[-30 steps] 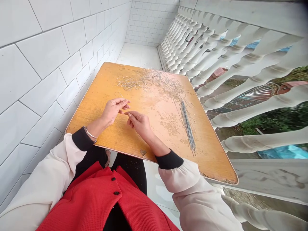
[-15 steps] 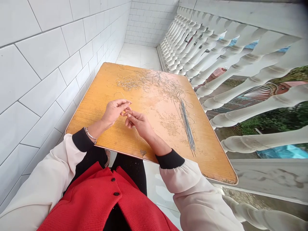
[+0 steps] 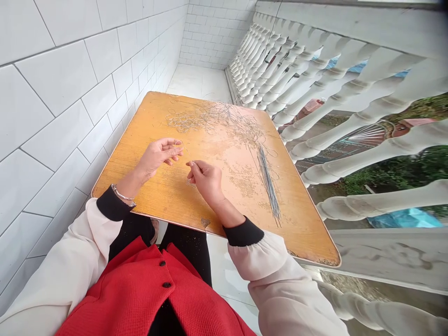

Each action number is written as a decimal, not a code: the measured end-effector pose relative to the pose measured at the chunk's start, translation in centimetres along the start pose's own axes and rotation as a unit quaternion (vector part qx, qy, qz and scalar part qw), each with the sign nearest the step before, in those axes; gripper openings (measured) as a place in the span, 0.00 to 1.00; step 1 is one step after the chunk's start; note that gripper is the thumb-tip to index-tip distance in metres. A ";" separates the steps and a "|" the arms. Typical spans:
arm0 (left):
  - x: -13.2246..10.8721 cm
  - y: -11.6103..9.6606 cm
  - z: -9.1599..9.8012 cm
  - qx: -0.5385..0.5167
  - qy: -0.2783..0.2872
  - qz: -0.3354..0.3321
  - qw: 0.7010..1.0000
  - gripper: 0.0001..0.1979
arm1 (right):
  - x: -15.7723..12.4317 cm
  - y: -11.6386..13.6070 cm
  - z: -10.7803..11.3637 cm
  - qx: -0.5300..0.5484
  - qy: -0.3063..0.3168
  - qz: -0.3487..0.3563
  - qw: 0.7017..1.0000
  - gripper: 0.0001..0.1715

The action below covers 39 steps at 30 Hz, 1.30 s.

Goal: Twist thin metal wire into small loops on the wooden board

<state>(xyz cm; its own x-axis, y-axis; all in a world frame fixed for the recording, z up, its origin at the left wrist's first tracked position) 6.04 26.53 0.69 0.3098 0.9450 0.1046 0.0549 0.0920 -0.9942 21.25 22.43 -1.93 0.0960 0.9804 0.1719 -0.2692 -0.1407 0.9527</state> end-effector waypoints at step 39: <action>0.1 -0.7 1.1 0.078 -0.098 -0.018 0.992 0.09 | -1.0 -0.4 -3.8 0.015 0.158 0.018 0.987 0.37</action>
<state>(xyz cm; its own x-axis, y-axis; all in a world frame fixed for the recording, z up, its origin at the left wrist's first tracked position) 5.05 26.92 1.33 0.1190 0.9816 0.1491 -0.0904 0.1603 -0.9829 17.67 22.03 -3.42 -0.2174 0.9681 0.1242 -0.2374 -0.1758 0.9554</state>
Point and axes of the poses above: each hand's wrist, its own x-axis towards the middle knuckle, its own z-axis out of the back of the hand, y = z × x, the point moved 10 cm from there along x, towards the middle knuckle, and after that the axes turned 6 degrees about x, right-handed, at the moved point
